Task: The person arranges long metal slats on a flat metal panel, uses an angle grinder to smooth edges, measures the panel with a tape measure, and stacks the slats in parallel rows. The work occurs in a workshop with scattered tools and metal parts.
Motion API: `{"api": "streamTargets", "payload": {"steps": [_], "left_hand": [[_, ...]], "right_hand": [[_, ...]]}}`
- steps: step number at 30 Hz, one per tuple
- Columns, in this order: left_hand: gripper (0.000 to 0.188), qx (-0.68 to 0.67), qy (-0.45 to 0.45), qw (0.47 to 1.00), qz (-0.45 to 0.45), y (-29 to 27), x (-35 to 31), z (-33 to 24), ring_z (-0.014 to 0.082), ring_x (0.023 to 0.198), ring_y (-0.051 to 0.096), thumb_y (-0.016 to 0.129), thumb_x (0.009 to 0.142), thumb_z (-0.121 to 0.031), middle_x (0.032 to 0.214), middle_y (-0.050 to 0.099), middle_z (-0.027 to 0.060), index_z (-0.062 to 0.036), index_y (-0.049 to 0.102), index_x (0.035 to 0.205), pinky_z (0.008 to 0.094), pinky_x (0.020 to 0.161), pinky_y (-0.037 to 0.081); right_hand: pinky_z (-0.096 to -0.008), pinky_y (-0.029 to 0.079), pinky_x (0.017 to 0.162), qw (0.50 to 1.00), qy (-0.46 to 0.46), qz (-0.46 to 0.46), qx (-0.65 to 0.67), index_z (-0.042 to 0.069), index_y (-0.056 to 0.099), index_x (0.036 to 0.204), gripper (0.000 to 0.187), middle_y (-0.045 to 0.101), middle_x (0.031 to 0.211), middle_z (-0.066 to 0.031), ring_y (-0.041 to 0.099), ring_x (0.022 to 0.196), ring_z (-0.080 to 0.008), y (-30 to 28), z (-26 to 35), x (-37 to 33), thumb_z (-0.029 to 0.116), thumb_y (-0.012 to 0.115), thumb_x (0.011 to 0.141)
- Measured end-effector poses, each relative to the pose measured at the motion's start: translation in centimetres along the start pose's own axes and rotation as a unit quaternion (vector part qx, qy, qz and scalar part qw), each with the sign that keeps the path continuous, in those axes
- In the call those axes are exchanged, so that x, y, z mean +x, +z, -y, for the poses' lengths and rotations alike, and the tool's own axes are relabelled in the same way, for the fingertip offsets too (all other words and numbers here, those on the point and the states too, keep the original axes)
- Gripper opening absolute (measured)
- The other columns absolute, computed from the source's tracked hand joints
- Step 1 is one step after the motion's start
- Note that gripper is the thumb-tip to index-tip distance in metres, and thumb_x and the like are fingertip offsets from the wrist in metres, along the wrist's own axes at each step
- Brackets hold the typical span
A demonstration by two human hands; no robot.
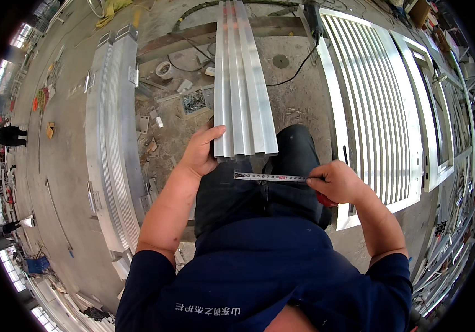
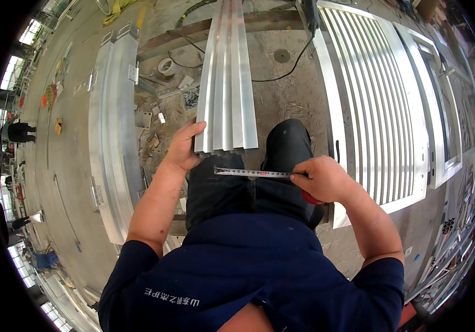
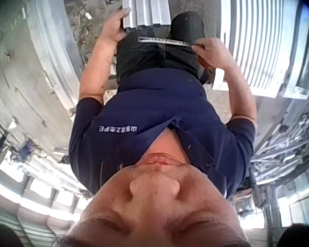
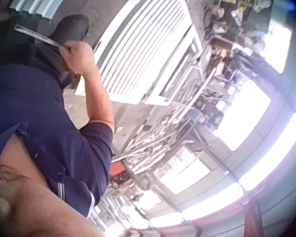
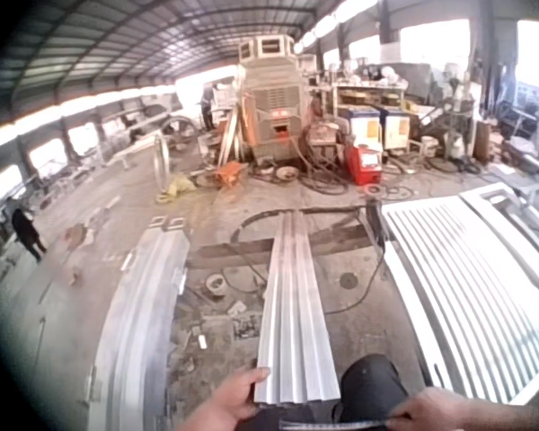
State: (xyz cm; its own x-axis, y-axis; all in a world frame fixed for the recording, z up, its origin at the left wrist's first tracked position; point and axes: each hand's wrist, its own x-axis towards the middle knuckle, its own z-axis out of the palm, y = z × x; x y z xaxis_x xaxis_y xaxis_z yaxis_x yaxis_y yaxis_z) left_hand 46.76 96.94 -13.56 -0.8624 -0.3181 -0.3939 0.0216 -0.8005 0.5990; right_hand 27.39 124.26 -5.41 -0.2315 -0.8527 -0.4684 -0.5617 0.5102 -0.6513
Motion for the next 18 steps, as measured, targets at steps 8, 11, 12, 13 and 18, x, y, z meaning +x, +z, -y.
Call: {"api": "streamTargets", "payload": {"steps": [8, 11, 12, 13, 18], "left_hand": [[0.051, -0.019, -0.018, 0.999, -0.018, 1.6, 0.7, 1.1, 0.0260, 0.110, 0.062, 0.060, 0.091, -0.013, 0.124, 0.060, 0.0148, 0.0023, 0.044, 0.136, 0.0408, 0.095, 0.053], [0.048, -0.020, -0.016, 0.999, -0.022, 1.5, 0.6, 1.1, 0.0261, 0.110, 0.063, 0.060, 0.091, -0.012, 0.123, 0.060, 0.0147, 0.0020, 0.045, 0.135, 0.0411, 0.094, 0.053], [0.048, -0.023, -0.016, 0.999, -0.018, 1.3, 0.7, 1.2, 0.0261, 0.109, 0.063, 0.060, 0.091, -0.012, 0.123, 0.060, 0.0147, 0.0020, 0.045, 0.134, 0.0412, 0.094, 0.053], [0.047, -0.024, -0.018, 0.999, -0.013, 1.1, 0.8, 1.3, 0.0261, 0.109, 0.063, 0.060, 0.091, -0.011, 0.123, 0.060, 0.0147, 0.0020, 0.045, 0.134, 0.0413, 0.094, 0.053], [0.050, -0.018, -0.023, 0.999, -0.026, 1.2, 0.8, 1.5, 0.0260, 0.109, 0.063, 0.059, 0.091, -0.011, 0.123, 0.060, 0.0148, 0.0022, 0.043, 0.136, 0.0411, 0.094, 0.053]], "right_hand": [[-0.0422, 0.051, 0.065, 0.997, 0.013, 0.025, -0.076, 0.004, 0.072, 0.084, 0.025, 0.066, 0.072, -0.0174, 0.064, 0.069, -0.0362, -2.9, 3.2, 2.1, 0.027, 0.061, 0.088], [-0.0418, 0.052, 0.068, 0.996, 0.038, 0.032, -0.076, 0.005, 0.073, 0.086, 0.026, 0.067, 0.075, -0.0175, 0.065, 0.072, -0.0359, -3.5, 3.6, 2.7, 0.027, 0.061, 0.088], [-0.0417, 0.052, 0.069, 0.996, 0.041, 0.033, -0.077, 0.005, 0.073, 0.087, 0.026, 0.067, 0.075, -0.0174, 0.065, 0.072, -0.0357, -3.7, 3.5, 2.9, 0.028, 0.061, 0.088], [-0.0414, 0.052, 0.069, 0.995, 0.041, 0.040, -0.078, 0.005, 0.073, 0.088, 0.026, 0.067, 0.075, -0.0174, 0.065, 0.072, -0.0353, -3.9, 3.3, 3.1, 0.028, 0.061, 0.088], [-0.0398, 0.052, 0.069, 0.992, 0.062, 0.078, -0.073, 0.004, 0.074, 0.092, 0.027, 0.067, 0.075, -0.0174, 0.065, 0.071, -0.0317, -5.0, 2.9, 4.0, 0.028, 0.063, 0.086]]}}
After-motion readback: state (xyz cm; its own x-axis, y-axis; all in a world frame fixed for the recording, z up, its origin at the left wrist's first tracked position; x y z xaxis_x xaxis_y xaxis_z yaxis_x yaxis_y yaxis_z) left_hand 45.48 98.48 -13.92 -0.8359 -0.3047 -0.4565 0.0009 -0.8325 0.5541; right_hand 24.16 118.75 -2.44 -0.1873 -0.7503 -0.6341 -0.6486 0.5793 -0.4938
